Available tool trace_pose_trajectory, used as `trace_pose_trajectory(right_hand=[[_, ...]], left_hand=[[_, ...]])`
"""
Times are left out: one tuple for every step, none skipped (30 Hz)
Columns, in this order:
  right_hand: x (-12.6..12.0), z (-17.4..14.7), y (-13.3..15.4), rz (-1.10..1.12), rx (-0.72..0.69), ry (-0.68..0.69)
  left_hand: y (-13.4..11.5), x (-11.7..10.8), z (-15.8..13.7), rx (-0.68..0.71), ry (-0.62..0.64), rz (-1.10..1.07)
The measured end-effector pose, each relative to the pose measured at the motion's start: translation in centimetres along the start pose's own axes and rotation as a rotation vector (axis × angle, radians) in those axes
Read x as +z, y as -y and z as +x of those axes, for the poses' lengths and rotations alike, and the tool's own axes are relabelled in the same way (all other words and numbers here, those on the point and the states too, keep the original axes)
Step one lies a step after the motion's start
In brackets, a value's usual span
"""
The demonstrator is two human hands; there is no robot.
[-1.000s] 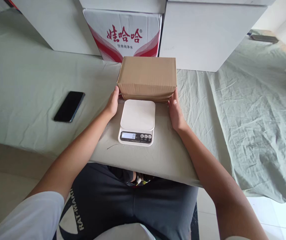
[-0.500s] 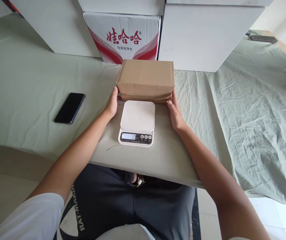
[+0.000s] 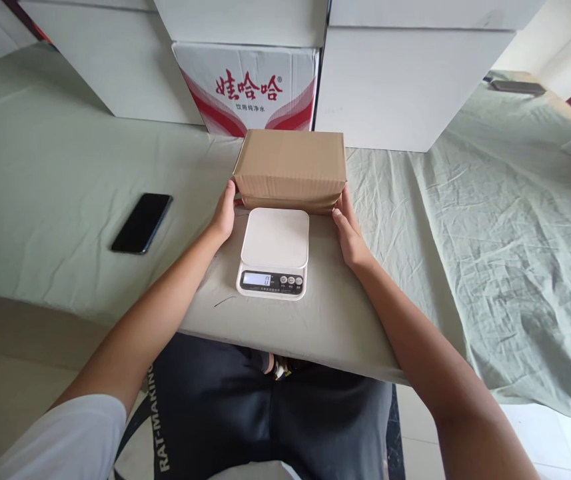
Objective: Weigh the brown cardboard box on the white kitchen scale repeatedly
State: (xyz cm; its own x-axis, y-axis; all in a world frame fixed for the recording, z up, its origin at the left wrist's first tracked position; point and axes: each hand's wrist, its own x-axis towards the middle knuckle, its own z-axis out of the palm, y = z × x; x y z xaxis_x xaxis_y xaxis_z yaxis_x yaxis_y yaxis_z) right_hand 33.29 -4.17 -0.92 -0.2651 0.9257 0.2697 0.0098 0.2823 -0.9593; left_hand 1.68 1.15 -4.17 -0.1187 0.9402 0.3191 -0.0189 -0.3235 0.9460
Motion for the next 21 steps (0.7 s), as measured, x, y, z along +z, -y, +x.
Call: trace_pose_trajectory(right_hand=[[-0.02,-0.02,-0.05,0.005,0.000,-0.003],[-0.04,-0.03,-0.09,0.010,0.002,-0.004],[-0.06,-0.04,-0.11,0.009,0.004,-0.004],[-0.07,-0.05,-0.12,0.000,0.007,0.000],[-0.07,-0.05,-0.11,-0.017,0.009,0.004],[-0.06,-0.06,-0.09,-0.036,0.011,0.009],[-0.05,-0.07,-0.04,-0.053,0.013,0.012],[-0.03,-0.07,0.02,-0.063,0.014,0.013],[-0.01,-0.08,0.09,-0.063,0.012,0.011],[0.02,-0.10,0.16,-0.053,0.010,0.007],[0.05,-0.11,0.22,-0.041,0.009,0.004],[0.07,-0.13,0.26,-0.030,0.009,0.003],[0.09,-0.14,0.27,-0.024,0.010,0.002],[0.10,-0.16,0.24,-0.020,0.012,0.002],[0.09,-0.18,0.18,-0.017,0.012,0.001],[0.07,-0.19,0.09,-0.013,0.011,0.000],[0.05,-0.21,-0.01,-0.008,0.007,-0.002],[0.03,-0.23,-0.12,-0.003,0.003,-0.006],[0.01,-0.25,-0.21,-0.002,0.002,-0.007],[-0.01,-0.26,-0.28,-0.004,0.002,-0.009],[-0.02,-0.27,-0.32,-0.009,0.005,-0.010]], left_hand=[[-0.01,0.02,-0.02,-0.001,-0.001,-0.002],[0.01,0.02,-0.03,-0.002,-0.004,-0.002],[0.06,0.02,-0.03,-0.004,-0.008,-0.001],[0.13,0.01,-0.02,-0.006,-0.011,0.002],[0.20,-0.01,-0.01,-0.006,-0.012,0.006],[0.28,-0.03,0.01,-0.006,-0.011,0.010],[0.36,-0.04,0.03,-0.004,-0.010,0.013],[0.42,-0.05,0.05,-0.003,-0.010,0.014],[0.47,-0.05,0.06,-0.004,-0.013,0.013],[0.51,-0.04,0.07,-0.007,-0.018,0.011],[0.53,-0.03,0.08,-0.011,-0.022,0.008],[0.54,-0.01,0.07,-0.015,-0.025,0.007],[0.53,0.01,0.06,-0.017,-0.026,0.006],[0.52,0.02,0.05,-0.017,-0.026,0.008],[0.50,0.03,0.04,-0.015,-0.023,0.010],[0.48,0.02,0.03,-0.014,-0.021,0.012],[0.47,0.02,0.02,-0.013,-0.021,0.015],[0.47,0.00,0.02,-0.014,-0.023,0.018],[0.47,-0.01,0.03,-0.016,-0.027,0.020],[0.48,-0.03,0.05,-0.017,-0.031,0.022],[0.49,-0.04,0.08,-0.015,-0.032,0.024]])
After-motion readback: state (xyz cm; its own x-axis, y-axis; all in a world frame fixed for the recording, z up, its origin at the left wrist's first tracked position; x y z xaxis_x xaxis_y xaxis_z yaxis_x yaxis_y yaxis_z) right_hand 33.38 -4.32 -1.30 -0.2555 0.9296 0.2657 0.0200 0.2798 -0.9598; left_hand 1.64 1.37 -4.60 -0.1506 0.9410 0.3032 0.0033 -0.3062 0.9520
